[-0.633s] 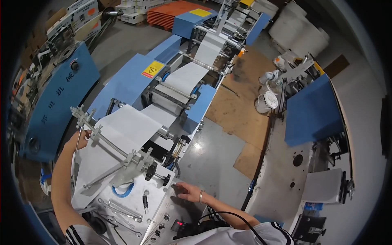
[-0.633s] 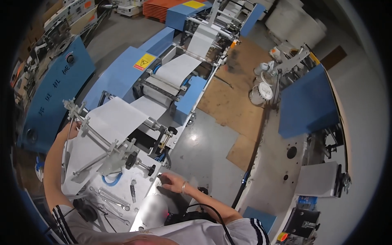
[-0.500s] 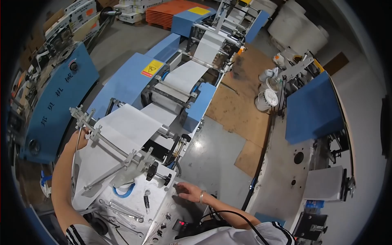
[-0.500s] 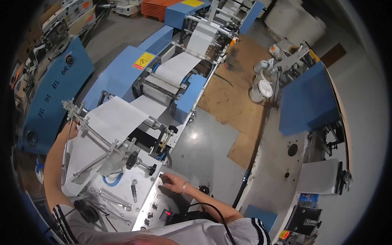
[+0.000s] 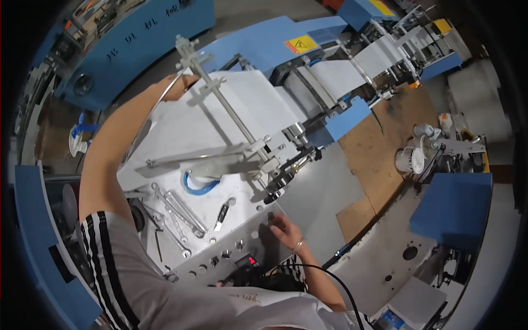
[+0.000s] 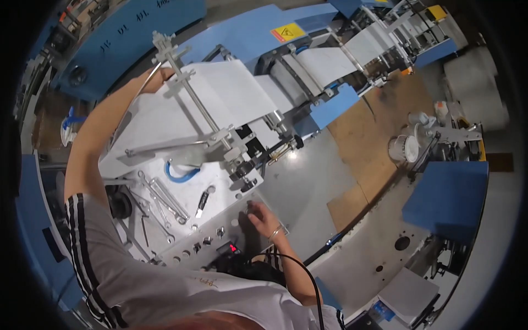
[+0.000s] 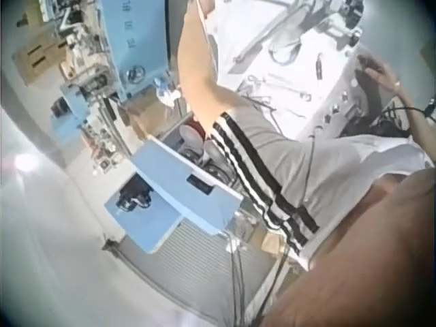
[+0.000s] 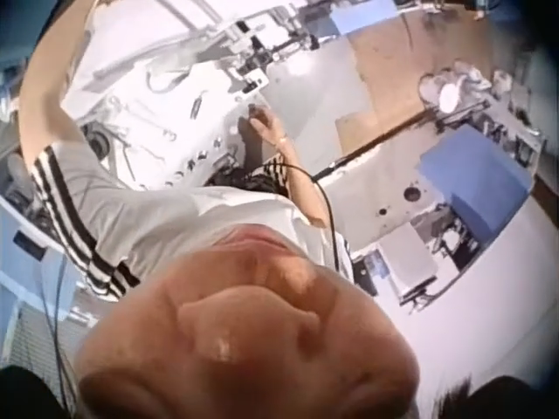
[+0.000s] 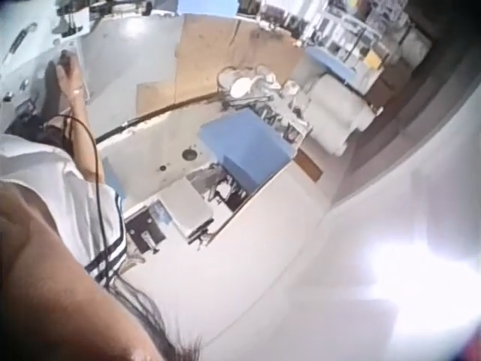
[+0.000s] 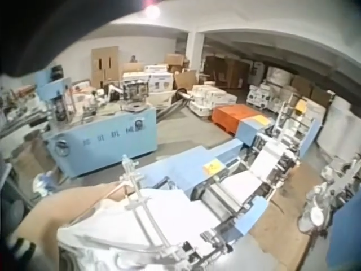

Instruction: Pick up stacks of paper sheets from the machine output and place them onto a moving conveyor belt for packaging.

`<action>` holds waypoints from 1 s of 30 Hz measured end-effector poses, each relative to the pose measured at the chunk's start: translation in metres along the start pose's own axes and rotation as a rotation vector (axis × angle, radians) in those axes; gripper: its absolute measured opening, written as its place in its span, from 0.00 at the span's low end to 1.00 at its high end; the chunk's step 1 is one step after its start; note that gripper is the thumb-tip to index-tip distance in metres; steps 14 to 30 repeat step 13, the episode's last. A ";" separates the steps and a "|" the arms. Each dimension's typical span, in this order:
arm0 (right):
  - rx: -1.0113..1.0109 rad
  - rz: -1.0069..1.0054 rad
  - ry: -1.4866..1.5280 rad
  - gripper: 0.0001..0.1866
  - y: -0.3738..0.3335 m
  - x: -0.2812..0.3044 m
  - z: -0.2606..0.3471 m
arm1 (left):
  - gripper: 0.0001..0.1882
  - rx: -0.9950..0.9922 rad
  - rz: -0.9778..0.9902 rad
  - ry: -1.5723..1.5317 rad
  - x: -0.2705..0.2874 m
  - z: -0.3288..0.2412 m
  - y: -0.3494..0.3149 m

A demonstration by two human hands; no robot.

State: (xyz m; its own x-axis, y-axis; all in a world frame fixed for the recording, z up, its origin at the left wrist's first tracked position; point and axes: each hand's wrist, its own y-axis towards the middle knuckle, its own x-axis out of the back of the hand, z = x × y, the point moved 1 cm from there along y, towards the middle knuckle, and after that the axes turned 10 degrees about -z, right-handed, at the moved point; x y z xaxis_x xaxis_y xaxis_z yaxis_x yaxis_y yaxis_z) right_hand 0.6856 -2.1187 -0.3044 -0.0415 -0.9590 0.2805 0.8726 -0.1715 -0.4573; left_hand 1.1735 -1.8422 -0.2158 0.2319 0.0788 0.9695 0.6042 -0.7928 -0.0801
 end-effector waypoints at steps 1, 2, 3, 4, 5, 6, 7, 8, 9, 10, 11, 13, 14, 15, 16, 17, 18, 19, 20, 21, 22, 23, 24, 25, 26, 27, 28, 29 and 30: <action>-0.009 0.002 -0.029 0.23 0.000 0.001 0.007 | 0.14 0.188 0.062 -0.059 0.014 -0.017 -0.004; 0.008 -0.008 -0.068 0.24 0.001 -0.001 0.006 | 0.12 0.375 0.183 -0.112 0.039 -0.046 -0.009; 0.016 -0.017 -0.048 0.24 0.002 -0.002 0.003 | 0.10 0.365 0.096 -0.109 0.032 -0.038 -0.012; 0.025 -0.021 -0.022 0.24 0.001 -0.002 0.001 | 0.09 0.320 0.002 -0.140 0.021 -0.025 -0.015; 0.011 -0.021 -0.059 0.24 0.001 0.000 0.000 | 0.11 0.327 -0.030 -0.062 0.008 -0.009 -0.013; 0.010 -0.028 -0.041 0.24 0.001 -0.001 -0.002 | 0.13 0.153 -0.120 0.118 -0.022 0.043 -0.013; -0.003 -0.048 -0.023 0.24 0.000 -0.001 -0.007 | 0.15 0.096 -0.117 0.165 -0.036 0.064 -0.007; -0.040 -0.086 -0.059 0.23 -0.002 -0.002 -0.014 | 0.15 0.021 -0.148 0.089 -0.037 0.070 -0.004; -0.061 -0.084 -0.055 0.23 -0.005 -0.001 -0.009 | 0.14 -0.177 -0.150 0.049 -0.044 0.093 -0.005; -0.086 -0.104 -0.047 0.22 -0.007 0.000 -0.007 | 0.21 0.123 -0.079 -0.155 -0.028 0.060 -0.003; -0.034 -0.144 -0.083 0.22 -0.010 0.001 -0.013 | 0.27 0.579 0.146 -0.240 0.005 0.011 0.000; -0.057 -0.124 -0.058 0.24 -0.011 0.001 -0.024 | 0.32 0.808 0.096 -0.357 -0.008 0.009 -0.026; -0.057 -0.124 -0.058 0.24 -0.011 0.001 -0.024 | 0.32 0.808 0.096 -0.357 -0.008 0.009 -0.026; -0.057 -0.124 -0.058 0.24 -0.011 0.001 -0.024 | 0.32 0.808 0.096 -0.357 -0.008 0.009 -0.026; -0.057 -0.124 -0.058 0.24 -0.011 0.001 -0.024 | 0.32 0.808 0.096 -0.357 -0.008 0.009 -0.026; -0.057 -0.124 -0.058 0.24 -0.011 0.001 -0.024 | 0.32 0.808 0.096 -0.357 -0.008 0.009 -0.026; -0.057 -0.124 -0.058 0.24 -0.011 0.001 -0.024 | 0.32 0.808 0.096 -0.357 -0.008 0.009 -0.026; -0.057 -0.124 -0.058 0.24 -0.011 0.001 -0.024 | 0.32 0.808 0.096 -0.357 -0.008 0.009 -0.026; -0.057 -0.124 -0.058 0.24 -0.011 0.001 -0.024 | 0.32 0.808 0.096 -0.357 -0.008 0.009 -0.026; -0.057 -0.124 -0.058 0.24 -0.011 0.001 -0.024 | 0.32 0.808 0.096 -0.357 -0.008 0.009 -0.026; -0.057 -0.124 -0.058 0.24 -0.011 0.001 -0.024 | 0.32 0.808 0.096 -0.357 -0.008 0.009 -0.026; -0.057 -0.124 -0.058 0.24 -0.011 0.001 -0.024 | 0.32 0.808 0.096 -0.357 -0.008 0.009 -0.026; -0.057 -0.124 -0.058 0.24 -0.011 0.001 -0.024 | 0.32 0.808 0.096 -0.357 -0.008 0.009 -0.026; -0.057 -0.124 -0.058 0.24 -0.011 0.001 -0.024 | 0.32 0.808 0.096 -0.357 -0.008 0.009 -0.026; -0.057 -0.124 -0.058 0.24 -0.011 0.001 -0.024 | 0.32 0.808 0.096 -0.357 -0.008 0.009 -0.026; -0.057 -0.124 -0.058 0.24 -0.011 0.001 -0.024 | 0.32 0.808 0.096 -0.357 -0.008 0.009 -0.026; -0.057 -0.124 -0.058 0.24 -0.011 0.001 -0.024 | 0.32 0.808 0.096 -0.357 -0.008 0.009 -0.026; -0.057 -0.124 -0.058 0.24 -0.011 0.001 -0.024 | 0.32 0.808 0.096 -0.357 -0.008 0.009 -0.026; -0.057 -0.124 -0.058 0.24 -0.011 0.001 -0.024 | 0.32 0.808 0.096 -0.357 -0.008 0.009 -0.026</action>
